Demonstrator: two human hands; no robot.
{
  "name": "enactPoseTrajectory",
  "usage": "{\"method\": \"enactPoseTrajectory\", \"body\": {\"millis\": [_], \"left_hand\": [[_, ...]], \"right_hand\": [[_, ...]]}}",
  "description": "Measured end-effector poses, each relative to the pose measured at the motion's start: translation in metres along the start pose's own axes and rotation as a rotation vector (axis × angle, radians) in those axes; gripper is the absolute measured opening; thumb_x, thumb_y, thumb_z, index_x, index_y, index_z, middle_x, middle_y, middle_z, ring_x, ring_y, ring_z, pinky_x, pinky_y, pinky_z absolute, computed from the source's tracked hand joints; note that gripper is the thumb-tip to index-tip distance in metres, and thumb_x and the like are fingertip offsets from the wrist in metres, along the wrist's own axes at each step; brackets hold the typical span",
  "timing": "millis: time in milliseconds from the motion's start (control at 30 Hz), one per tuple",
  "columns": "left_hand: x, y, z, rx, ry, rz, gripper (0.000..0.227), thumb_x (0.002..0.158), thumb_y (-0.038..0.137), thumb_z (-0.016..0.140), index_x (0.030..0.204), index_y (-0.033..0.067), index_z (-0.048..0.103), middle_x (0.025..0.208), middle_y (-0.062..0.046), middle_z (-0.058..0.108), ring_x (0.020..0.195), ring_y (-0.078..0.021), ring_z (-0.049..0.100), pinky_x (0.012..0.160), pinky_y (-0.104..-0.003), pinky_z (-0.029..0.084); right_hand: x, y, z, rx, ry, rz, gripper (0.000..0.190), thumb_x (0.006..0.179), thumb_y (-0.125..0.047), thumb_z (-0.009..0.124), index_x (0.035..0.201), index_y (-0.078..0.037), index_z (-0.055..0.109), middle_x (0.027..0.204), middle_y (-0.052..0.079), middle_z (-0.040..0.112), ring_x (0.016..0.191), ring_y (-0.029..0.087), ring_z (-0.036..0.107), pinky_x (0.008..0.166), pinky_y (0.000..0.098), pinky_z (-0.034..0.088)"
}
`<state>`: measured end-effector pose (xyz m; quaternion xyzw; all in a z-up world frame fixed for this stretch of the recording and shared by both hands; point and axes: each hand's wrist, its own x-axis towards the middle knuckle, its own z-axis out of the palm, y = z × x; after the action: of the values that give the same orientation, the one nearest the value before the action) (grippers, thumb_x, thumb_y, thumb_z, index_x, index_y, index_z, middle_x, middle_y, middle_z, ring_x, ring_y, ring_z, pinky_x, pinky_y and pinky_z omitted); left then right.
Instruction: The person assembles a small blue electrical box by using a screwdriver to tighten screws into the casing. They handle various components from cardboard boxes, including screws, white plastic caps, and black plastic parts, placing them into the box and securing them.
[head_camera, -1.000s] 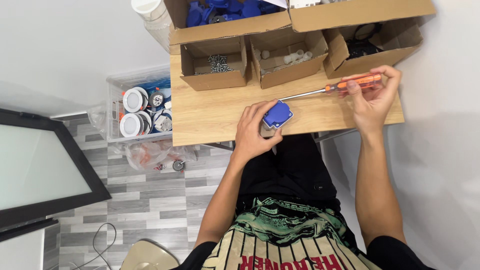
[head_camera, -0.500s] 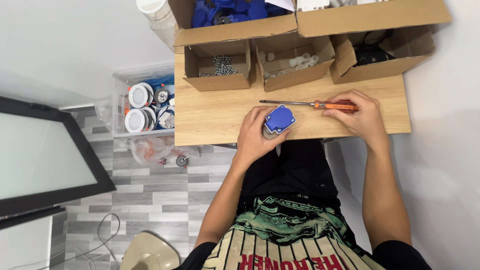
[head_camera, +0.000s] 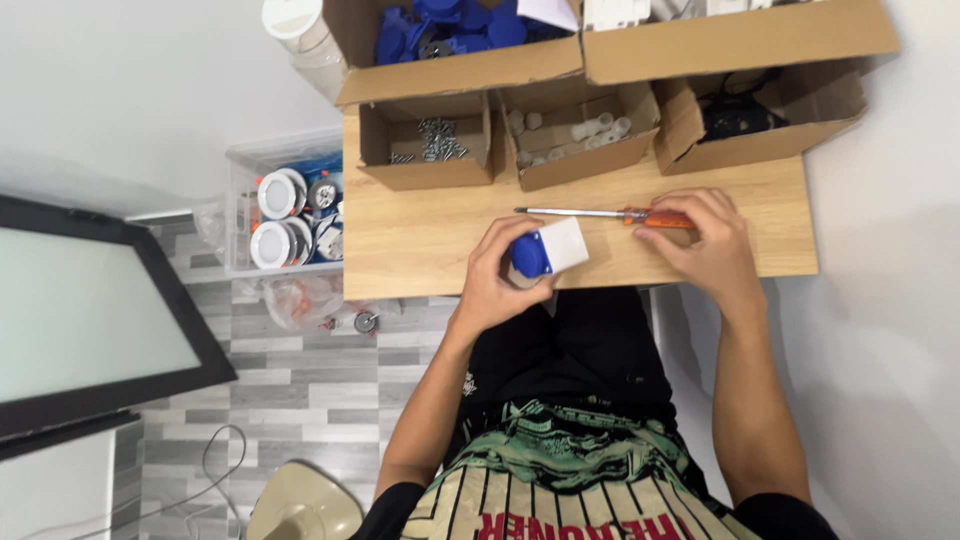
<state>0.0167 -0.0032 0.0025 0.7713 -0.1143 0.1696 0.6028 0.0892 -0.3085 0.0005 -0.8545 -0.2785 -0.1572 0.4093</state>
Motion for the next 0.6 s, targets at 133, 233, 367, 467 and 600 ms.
{"method": "enactPoseTrajectory", "body": {"millis": [133, 233, 367, 467, 600], "left_hand": [[0.014, 0.000, 0.002, 0.001, -0.041, 0.097, 0.067, 0.067, 0.012, 0.098, 0.129, 0.0082, 0.074, 0.127, -0.012, 0.076, 0.122, -0.0364, 0.074, 0.109, -0.049, 0.056], [0.017, -0.005, 0.004, 0.000, -0.062, 0.164, 0.065, 0.069, 0.016, 0.098, 0.129, 0.0101, 0.073, 0.131, -0.010, 0.077, 0.124, -0.0371, 0.072, 0.109, -0.050, 0.054], [0.024, -0.019, 0.012, 0.004, -0.087, 0.276, 0.057, 0.073, 0.014, 0.094, 0.127, 0.0151, 0.074, 0.136, -0.007, 0.077, 0.129, -0.0360, 0.070, 0.107, -0.048, 0.051], [0.034, -0.007, 0.015, 0.034, -0.066, 0.353, 0.051, 0.077, 0.003, 0.091, 0.124, 0.0150, 0.075, 0.136, -0.007, 0.078, 0.130, -0.0378, 0.071, 0.107, -0.046, 0.053], [0.031, -0.024, 0.017, 0.104, -0.028, 0.467, 0.046, 0.080, -0.002, 0.092, 0.120, 0.0148, 0.077, 0.135, -0.009, 0.079, 0.126, -0.0416, 0.073, 0.103, -0.049, 0.055]], "right_hand": [[0.003, -0.004, -0.001, 0.005, 0.034, 0.003, 0.029, 0.092, -0.014, 0.096, 0.115, -0.009, 0.079, 0.120, 0.008, 0.080, 0.113, 0.035, 0.073, 0.106, 0.0439, 0.052], [-0.009, 0.000, 0.010, 0.010, 0.105, -0.041, 0.026, 0.095, -0.013, 0.094, 0.115, -0.006, 0.079, 0.124, 0.012, 0.079, 0.116, 0.038, 0.072, 0.107, 0.0471, 0.050], [-0.009, -0.018, 0.035, 0.066, 0.223, -0.104, 0.030, 0.093, -0.027, 0.090, 0.113, -0.007, 0.081, 0.121, 0.013, 0.081, 0.108, 0.034, 0.075, 0.103, 0.0433, 0.053], [0.002, -0.034, 0.063, 0.263, 0.162, -0.032, 0.072, 0.102, -0.057, 0.066, 0.145, 0.000, 0.061, 0.141, 0.022, 0.067, 0.098, 0.027, 0.071, 0.072, 0.0380, 0.058], [0.023, -0.037, 0.085, 0.418, 0.069, -0.027, 0.102, 0.096, -0.078, 0.057, 0.153, 0.007, 0.051, 0.145, 0.028, 0.065, 0.109, 0.038, 0.076, 0.083, 0.0455, 0.063]]}}
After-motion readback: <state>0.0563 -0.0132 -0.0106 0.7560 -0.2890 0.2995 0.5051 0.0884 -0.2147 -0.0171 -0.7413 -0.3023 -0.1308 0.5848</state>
